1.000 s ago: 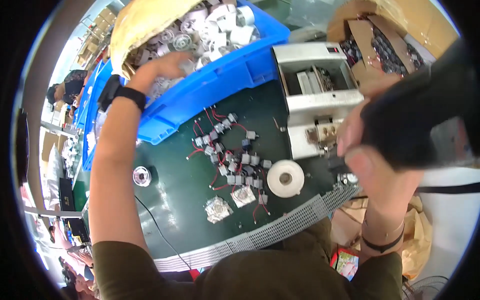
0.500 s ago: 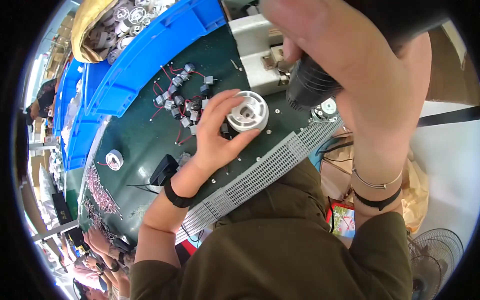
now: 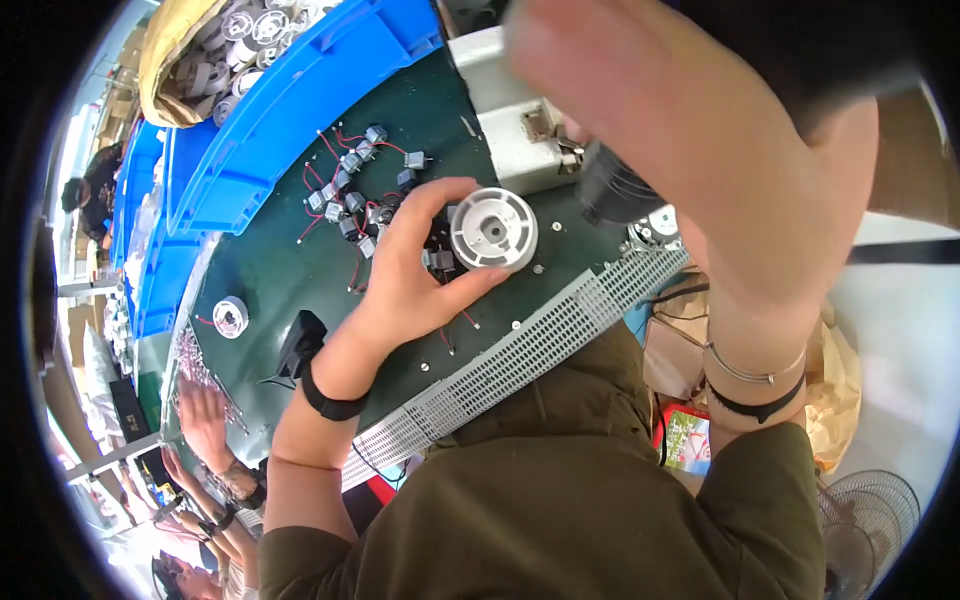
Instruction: The person picks up a motor and a plastic housing, fits the motor into the housing, and drives screws into the assembly using a power screwdriver. This process is repeated multiple times for additional units, with the completed assemblies being placed aside on the workbench.
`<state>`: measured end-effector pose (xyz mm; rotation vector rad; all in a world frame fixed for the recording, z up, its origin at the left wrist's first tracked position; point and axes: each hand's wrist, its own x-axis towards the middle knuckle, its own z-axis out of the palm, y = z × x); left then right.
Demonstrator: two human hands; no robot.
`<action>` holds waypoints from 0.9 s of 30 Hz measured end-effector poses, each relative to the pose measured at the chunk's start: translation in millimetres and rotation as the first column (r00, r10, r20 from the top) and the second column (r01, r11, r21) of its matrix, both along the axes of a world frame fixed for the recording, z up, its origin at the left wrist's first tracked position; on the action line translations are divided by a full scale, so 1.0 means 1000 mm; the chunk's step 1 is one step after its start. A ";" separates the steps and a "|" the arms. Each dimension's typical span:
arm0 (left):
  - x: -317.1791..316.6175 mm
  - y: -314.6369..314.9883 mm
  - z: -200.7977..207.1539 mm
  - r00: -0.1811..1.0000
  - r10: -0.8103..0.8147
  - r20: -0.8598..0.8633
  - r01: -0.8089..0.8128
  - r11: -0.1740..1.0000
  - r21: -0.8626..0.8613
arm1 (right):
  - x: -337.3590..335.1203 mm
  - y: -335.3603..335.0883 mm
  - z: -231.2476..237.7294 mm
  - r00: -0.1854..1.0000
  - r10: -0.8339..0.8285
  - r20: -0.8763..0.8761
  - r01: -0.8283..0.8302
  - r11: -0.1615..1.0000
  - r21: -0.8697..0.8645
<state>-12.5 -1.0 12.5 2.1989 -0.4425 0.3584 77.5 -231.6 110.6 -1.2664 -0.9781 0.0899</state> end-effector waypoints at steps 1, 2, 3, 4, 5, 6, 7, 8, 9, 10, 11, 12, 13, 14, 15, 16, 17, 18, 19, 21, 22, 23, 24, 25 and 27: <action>0.006 0.010 0.004 1.000 0.002 -0.002 -0.002 1.000 0.002 | 0.000 -0.005 -0.003 0.999 -0.033 -0.027 0.032 0.999 -0.025; 0.009 0.024 0.012 0.997 -0.044 -0.060 0.039 0.996 -0.079 | 0.000 -0.007 -0.004 0.997 -0.063 -0.054 0.060 0.997 -0.045; 0.014 0.036 0.017 0.989 -0.095 -0.114 0.075 0.984 -0.162 | 0.003 -0.006 -0.004 0.997 -0.057 -0.055 0.055 0.998 -0.038; 0.018 0.046 0.020 0.989 0.097 -0.116 -0.115 0.980 -0.162 | 0.004 -0.002 -0.005 0.997 -0.053 -0.048 0.051 0.998 -0.028; 0.023 0.054 0.021 0.951 0.285 -0.119 -0.302 0.939 -0.165 | 0.004 0.001 -0.006 0.998 -0.048 -0.043 0.047 0.999 -0.022; 0.034 0.056 0.023 0.939 0.312 0.148 -0.331 0.935 0.128 | 0.003 0.003 -0.006 0.998 -0.046 -0.037 0.045 0.999 -0.017; 0.045 0.061 0.017 0.932 0.194 0.305 -0.303 0.880 0.366 | 0.002 0.006 -0.005 0.999 -0.035 -0.026 0.035 0.999 -0.013; 0.054 0.061 0.016 0.960 0.064 0.273 -0.195 0.854 0.483 | 0.004 0.006 -0.004 0.999 -0.032 -0.013 0.032 0.999 -0.014; 0.061 0.059 0.015 0.972 -0.064 0.227 -0.084 0.803 0.589 | 0.006 0.005 -0.002 1.000 -0.031 0.002 0.031 0.999 -0.016; 0.066 0.059 0.011 0.972 -0.064 0.227 -0.085 0.802 0.591 | 0.006 0.005 -0.001 1.000 -0.028 0.011 0.028 1.000 -0.012; 0.070 0.060 0.004 0.997 0.016 0.069 -0.061 0.701 0.711 | 0.005 0.006 0.000 0.999 -0.025 0.021 0.025 1.000 -0.008; 0.073 0.060 0.001 0.990 0.118 -0.076 -0.008 0.587 0.809 | 0.004 0.005 0.002 0.999 -0.023 0.031 0.023 1.000 -0.004; 0.076 0.060 0.000 0.991 0.107 -0.076 -0.002 0.592 0.806 | 0.002 0.004 0.003 0.999 -0.032 0.041 0.032 0.999 -0.007; 0.079 0.062 0.002 0.996 0.076 -0.046 -0.011 0.622 0.783 | 0.001 0.003 0.005 0.998 -0.040 0.051 0.040 0.999 -0.010; 0.081 0.064 0.003 0.999 0.048 -0.015 -0.019 0.650 0.759 | -0.001 0.002 0.007 0.997 -0.047 0.062 0.048 0.999 -0.012; 0.083 0.065 0.007 0.995 0.095 -0.006 -0.064 0.712 0.699 | -0.002 0.002 0.006 0.996 -0.047 0.070 0.048 0.999 -0.011; 0.080 0.069 0.012 0.993 0.113 0.045 -0.116 0.767 0.631 | -0.002 0.002 0.006 0.996 -0.046 0.079 0.047 0.999 -0.008; 0.076 0.075 0.020 0.988 0.141 0.064 -0.153 0.833 0.532 | -0.002 0.003 0.006 0.995 -0.044 0.088 0.044 0.999 -0.005; 0.066 0.076 0.032 0.982 0.171 0.078 -0.188 0.886 0.424 | -0.005 0.011 0.008 0.995 -0.042 0.088 0.043 0.999 -0.007; 0.047 0.052 0.048 0.992 0.102 0.069 -0.120 0.932 0.343 | -0.013 0.030 0.009 0.955 -0.190 -0.226 0.245 0.938 0.246; 0.032 0.042 0.053 0.996 0.065 0.067 -0.081 0.959 0.272 | -0.013 0.039 0.009 0.939 -0.171 -0.298 0.266 0.910 0.318; 0.024 0.032 0.052 0.994 0.013 0.104 -0.041 0.961 0.274 | -0.013 0.041 0.013 0.940 -0.177 -0.291 0.268 0.911 0.312; 0.017 0.021 0.053 0.995 -0.012 0.098 -0.014 0.968 0.251 | -0.013 0.043 0.018 0.919 -0.300 -0.254 0.359 0.904 0.231; 0.010 0.011 0.054 0.995 -0.037 0.091 0.015 0.973 0.230 | -0.012 0.047 0.021 0.885 -0.416 -0.208 0.450 0.880 0.154; -0.003 -0.003 0.055 0.996 -0.032 0.088 0.014 0.981 0.193 | -0.007 0.048 0.025 0.896 -0.417 -0.150 0.442 0.864 0.239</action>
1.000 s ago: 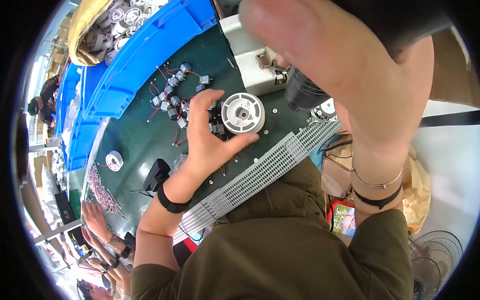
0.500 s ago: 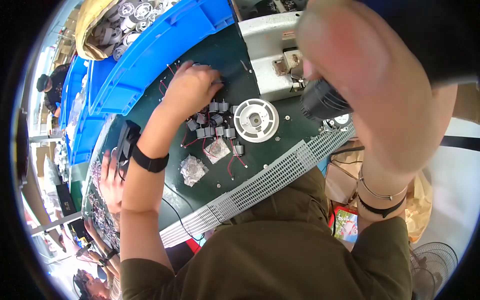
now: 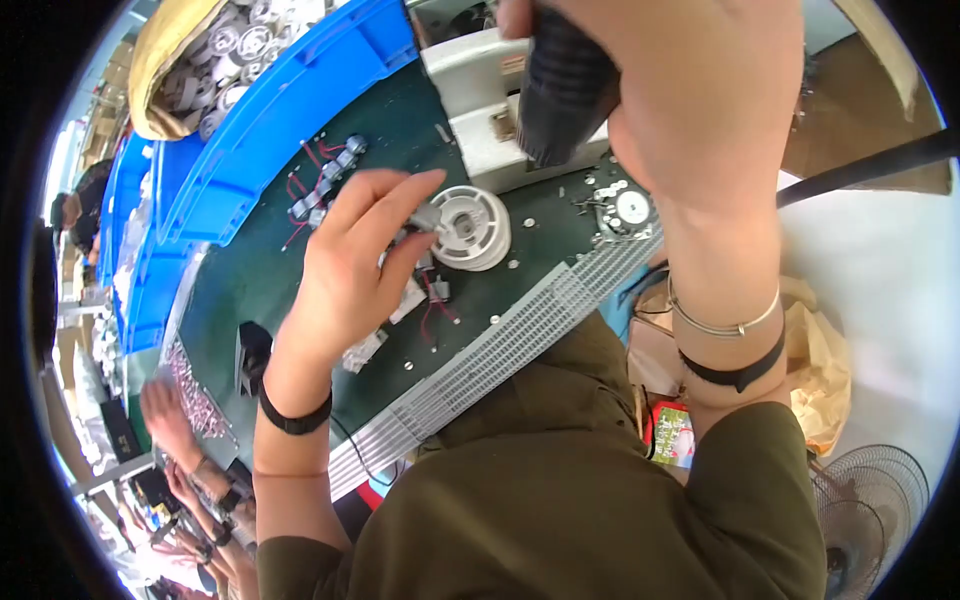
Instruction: The person picks up a motor and a plastic housing, fits the motor into the housing, and drives screws into the assembly using a power screwdriver. This process is repeated multiple times for additional units, with the completed assemblies being placed aside on the workbench.
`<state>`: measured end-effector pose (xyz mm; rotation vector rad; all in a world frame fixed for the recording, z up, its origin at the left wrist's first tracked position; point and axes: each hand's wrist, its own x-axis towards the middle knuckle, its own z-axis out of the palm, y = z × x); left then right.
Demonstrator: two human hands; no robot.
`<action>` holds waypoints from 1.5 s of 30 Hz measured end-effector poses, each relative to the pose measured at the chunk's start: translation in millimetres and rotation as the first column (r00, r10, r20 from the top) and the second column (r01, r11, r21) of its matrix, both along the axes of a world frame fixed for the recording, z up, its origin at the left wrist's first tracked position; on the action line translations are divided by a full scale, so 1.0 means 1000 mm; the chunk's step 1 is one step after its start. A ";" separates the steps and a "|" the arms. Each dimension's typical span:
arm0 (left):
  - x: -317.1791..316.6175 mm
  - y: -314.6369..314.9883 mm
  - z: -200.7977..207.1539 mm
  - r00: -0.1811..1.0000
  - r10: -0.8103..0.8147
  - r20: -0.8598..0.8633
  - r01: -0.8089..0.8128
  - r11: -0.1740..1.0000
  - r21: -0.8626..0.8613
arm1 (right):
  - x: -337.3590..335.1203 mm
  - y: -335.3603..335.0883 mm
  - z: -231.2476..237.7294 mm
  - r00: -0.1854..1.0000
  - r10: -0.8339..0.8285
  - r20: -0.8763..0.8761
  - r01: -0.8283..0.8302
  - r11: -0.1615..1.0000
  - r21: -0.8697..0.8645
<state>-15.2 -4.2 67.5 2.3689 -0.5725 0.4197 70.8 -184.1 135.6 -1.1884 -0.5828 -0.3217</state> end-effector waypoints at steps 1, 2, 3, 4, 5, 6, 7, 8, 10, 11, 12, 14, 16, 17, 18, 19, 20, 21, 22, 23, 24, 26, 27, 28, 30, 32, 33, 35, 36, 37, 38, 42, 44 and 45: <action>-0.004 -0.004 -0.006 0.999 0.039 -0.001 -0.039 0.999 0.012 | 0.003 -0.003 0.003 0.999 -0.024 0.027 0.023 0.999 0.040; -0.004 -0.005 -0.013 1.000 0.031 0.004 -0.031 1.000 -0.005 | 0.003 -0.005 0.007 0.997 -0.050 0.053 0.045 0.996 0.080; -0.003 -0.005 -0.020 0.996 0.008 0.084 -0.009 1.000 0.011 | -0.001 -0.004 0.010 0.991 -0.100 -0.085 0.109 0.987 0.115; -0.003 -0.004 -0.025 0.987 -0.014 0.162 0.009 0.999 0.034 | 0.000 -0.004 0.009 0.991 -0.109 -0.083 0.117 0.987 0.106; -0.001 -0.004 -0.029 0.979 -0.043 0.198 0.036 0.999 0.035 | 0.003 -0.004 0.006 0.993 -0.100 -0.064 0.104 0.993 0.060; -0.001 -0.006 -0.030 0.979 -0.048 0.197 0.043 0.999 0.028 | 0.007 -0.004 0.002 0.995 -0.090 -0.048 0.090 0.996 0.015; -0.002 -0.007 -0.031 0.984 -0.053 0.168 0.048 0.998 0.037 | 0.012 -0.004 -0.004 0.998 -0.044 -0.045 0.047 0.997 0.065; -0.003 -0.008 -0.032 0.989 -0.058 0.138 0.052 0.998 0.048 | 0.014 -0.004 -0.008 0.998 -0.047 -0.047 0.050 0.997 0.060; -0.003 -0.008 -0.026 0.986 -0.095 0.138 0.082 0.992 0.091 | 0.018 -0.005 -0.014 0.998 -0.038 -0.048 0.041 0.997 0.060; -0.002 -0.008 -0.022 0.981 -0.118 0.156 0.097 0.986 0.137 | 0.020 -0.006 -0.017 0.999 -0.012 -0.043 0.015 0.998 0.067; -0.001 -0.009 -0.022 0.975 -0.143 0.172 0.111 0.977 0.184 | 0.021 -0.007 -0.019 0.999 -0.014 -0.049 0.017 0.998 0.065; 0.001 -0.008 -0.025 0.974 -0.136 0.183 0.105 0.980 0.172 | 0.024 -0.006 -0.022 0.998 -0.019 -0.065 0.022 0.998 0.052; 0.002 -0.008 -0.027 0.973 -0.127 0.195 0.096 0.982 0.160 | 0.025 -0.003 -0.024 0.998 -0.017 -0.065 0.022 0.997 0.070; 0.002 -0.008 -0.027 0.974 -0.116 0.195 0.086 0.984 0.155 | 0.025 -0.002 -0.025 0.998 -0.016 -0.060 0.021 0.996 0.089; 0.002 -0.008 -0.027 0.975 -0.106 0.196 0.077 0.986 0.150 | 0.025 -0.002 -0.025 0.998 -0.013 -0.064 0.018 0.996 0.089; 0.002 -0.009 -0.027 0.976 -0.106 0.193 0.077 0.986 0.148 | 0.023 -0.003 -0.025 0.997 -0.023 -0.080 0.030 0.996 0.087; 0.002 -0.009 -0.025 0.976 -0.117 0.183 0.087 0.982 0.167 | 0.022 -0.004 -0.025 0.995 -0.034 -0.096 0.042 0.995 0.085; 0.002 -0.009 -0.024 0.976 -0.129 0.173 0.097 0.978 0.185 | 0.021 -0.003 -0.025 0.995 -0.035 -0.099 0.043 0.996 0.084; 0.002 -0.009 -0.024 0.977 -0.129 0.170 0.097 0.978 0.184 | 0.020 -0.002 -0.026 0.994 -0.047 -0.103 0.056 0.995 0.086; 0.002 -0.009 -0.024 0.979 -0.129 0.156 0.101 0.979 0.175 | 0.018 0.000 -0.026 0.992 -0.060 -0.107 0.070 0.994 0.088; 0.002 -0.009 -0.024 0.981 -0.130 0.143 0.106 0.980 0.166 | 0.017 0.000 -0.026 0.992 -0.060 -0.109 0.070 0.994 0.088; 0.003 -0.008 -0.024 0.978 -0.134 0.159 0.105 0.979 0.177 | 0.016 0.002 -0.026 0.992 -0.066 -0.104 0.076 0.992 0.099; 0.003 -0.007 -0.025 0.974 -0.139 0.177 0.105 0.977 0.188 | 0.016 0.001 -0.027 0.992 -0.065 -0.105 0.076 0.992 0.099; 0.003 -0.008 -0.027 0.975 -0.139 0.175 0.105 0.977 0.188 | 0.015 -0.002 -0.027 0.992 -0.066 -0.104 0.076 0.993 0.093; 0.002 -0.009 -0.033 0.969 -0.090 0.228 0.069 0.993 0.100 | 0.015 -0.002 -0.026 0.992 -0.066 -0.103 0.075 0.993 0.087; 0.002 -0.010 -0.033 0.969 -0.090 0.230 0.068 0.992 0.103 | 0.016 -0.001 -0.027 0.989 -0.105 -0.103 0.113 0.990 0.083; 0.002 -0.010 -0.033 0.968 -0.089 0.234 0.066 0.992 0.105 | 0.015 -0.002 -0.027 0.989 -0.105 -0.104 0.114 0.990 0.083; 0.003 -0.010 -0.032 0.969 -0.091 0.230 0.068 0.992 0.107 | 0.015 -0.002 -0.029 0.994 -0.057 -0.095 0.067 0.992 0.104; 0.003 -0.010 -0.032 0.970 -0.093 0.226 0.069 0.991 0.110 | 0.015 -0.002 -0.029 0.994 -0.057 -0.095 0.067 0.992 0.103; 0.003 -0.009 -0.032 0.970 -0.092 0.226 0.068 0.991 0.111 | 0.015 -0.001 -0.029 0.992 -0.082 -0.093 0.090 0.992 0.092; 0.003 -0.009 -0.032 0.971 -0.090 0.221 0.067 0.992 0.109 | 0.015 -0.001 -0.029 0.990 -0.107 -0.090 0.114 0.990 0.080; 0.002 -0.008 -0.033 0.977 -0.075 0.202 0.060 0.995 0.081 | 0.013 -0.002 -0.026 0.991 -0.073 -0.109 0.085 0.991 0.104; 0.002 -0.008 -0.033 0.977 -0.075 0.198 0.060 0.995 0.081 | 0.014 -0.001 -0.026 0.990 -0.104 -0.099 0.112 0.991 0.069; 0.002 -0.008 -0.034 0.978 -0.075 0.195 0.060 0.995 0.081 | 0.015 -0.001 -0.027 0.990 -0.104 -0.100 0.111 0.991 0.068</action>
